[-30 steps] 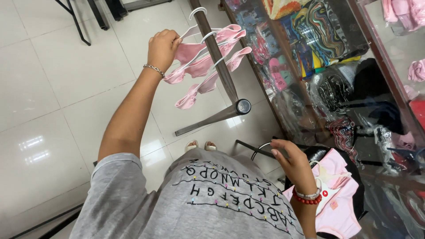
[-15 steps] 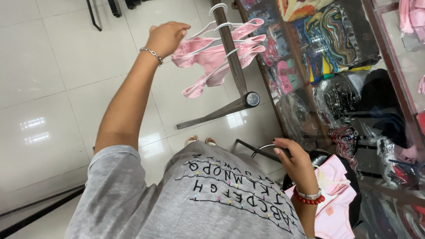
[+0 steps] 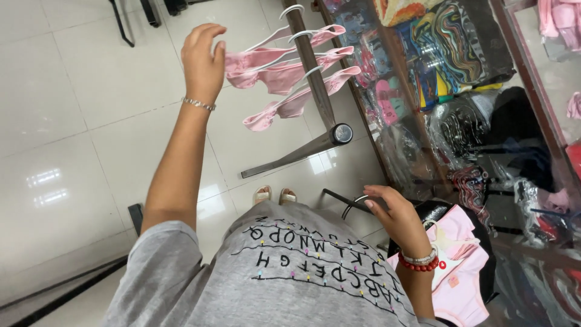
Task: Hanging pink underwear onto plastic hangers and organizing them on a rack or pile.
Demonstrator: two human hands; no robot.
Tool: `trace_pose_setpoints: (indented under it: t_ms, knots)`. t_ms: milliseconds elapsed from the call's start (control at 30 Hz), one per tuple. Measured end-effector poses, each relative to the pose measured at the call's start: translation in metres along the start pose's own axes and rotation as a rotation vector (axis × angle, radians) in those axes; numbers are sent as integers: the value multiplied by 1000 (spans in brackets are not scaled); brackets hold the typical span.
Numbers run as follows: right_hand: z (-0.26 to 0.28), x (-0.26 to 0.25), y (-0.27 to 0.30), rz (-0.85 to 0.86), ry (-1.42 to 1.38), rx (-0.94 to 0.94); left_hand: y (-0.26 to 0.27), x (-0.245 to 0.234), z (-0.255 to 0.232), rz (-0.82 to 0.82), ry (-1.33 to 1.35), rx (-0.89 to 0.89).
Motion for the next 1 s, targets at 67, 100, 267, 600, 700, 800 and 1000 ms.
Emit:
trace_pose_setpoints:
  t_ms: [67, 100, 267, 600, 700, 800, 1000]
  knots:
    - [-2, 5, 3, -1, -14, 2, 8, -27, -34, -125, 100, -9]
    - [-3, 8, 6, 8, -20, -6, 13, -44, -48, -254, 194, -35]
    - [8, 11, 22, -51, -92, 167, 52, -50, -112, -293, 311, 140]
    - [-43, 61, 153, -115, -266, 324, 112, 35, -272, 85, 726, 597]
    - [-62, 66, 204, -134, -311, 387, 163, 82, -352, 514, 923, 357]
    - [-84, 72, 275, -147, -382, 492, 246, 115, -420, 981, 1003, 27]
    - [-169, 140, 453, -228, -497, 772, 435, 161, -512, 1445, 1105, -604]
Point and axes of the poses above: each hand's wrist, its own y-axis away from the middle knuckle, its own x-axis out of the palm, z = x × y, the point moved 9 cm from there along -y, towards the middle knuckle, and after that the axes turned 10 degrees about x, right-handed, at the moved point
